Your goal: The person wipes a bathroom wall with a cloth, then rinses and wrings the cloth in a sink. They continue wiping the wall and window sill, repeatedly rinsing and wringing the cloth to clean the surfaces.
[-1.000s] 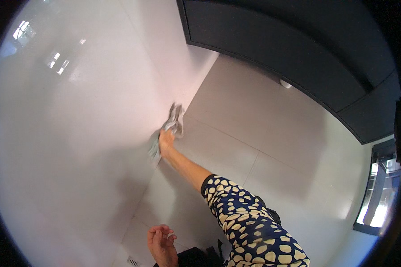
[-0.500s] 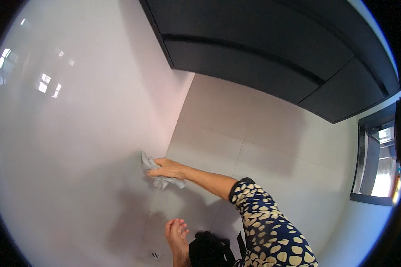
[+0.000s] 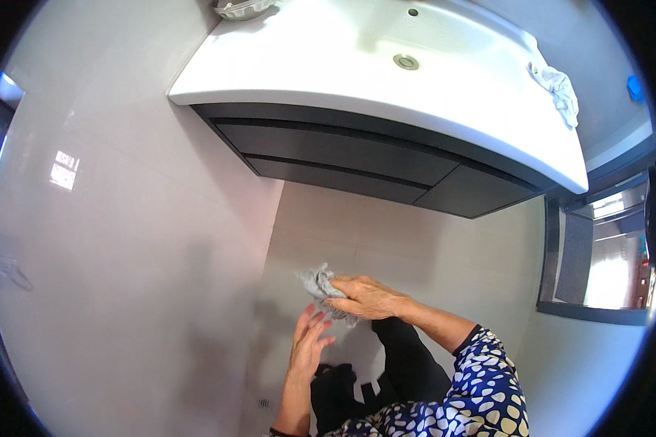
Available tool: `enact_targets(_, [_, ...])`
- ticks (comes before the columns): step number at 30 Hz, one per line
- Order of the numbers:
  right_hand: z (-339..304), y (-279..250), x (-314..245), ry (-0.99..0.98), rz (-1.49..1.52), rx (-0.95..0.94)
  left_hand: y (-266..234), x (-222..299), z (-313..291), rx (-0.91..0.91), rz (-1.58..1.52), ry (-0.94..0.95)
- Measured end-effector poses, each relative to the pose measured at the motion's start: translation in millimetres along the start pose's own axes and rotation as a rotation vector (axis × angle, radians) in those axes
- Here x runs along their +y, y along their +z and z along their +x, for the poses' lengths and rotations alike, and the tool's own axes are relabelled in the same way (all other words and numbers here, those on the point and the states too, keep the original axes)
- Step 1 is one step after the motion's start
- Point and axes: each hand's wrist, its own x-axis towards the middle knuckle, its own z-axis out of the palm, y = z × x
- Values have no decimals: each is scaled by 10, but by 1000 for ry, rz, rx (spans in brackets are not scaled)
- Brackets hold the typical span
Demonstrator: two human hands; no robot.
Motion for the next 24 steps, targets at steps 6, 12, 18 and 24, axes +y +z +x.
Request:
enact_targets(6, [-10,-212,-542,21,226,45,189,439,184,-436,-158,242])
enact_targets(12, [30,-493,-840,-199,53,296,575,1170,317,-386,-164,506])
enact_targets(18, [14,-1008,-1043,-24,133,703,969,1998,634,-626,-12,280])
enact_targets(24, [209,-1658,-1163,29,95,1015,1592,2605,975,-732,24,303])
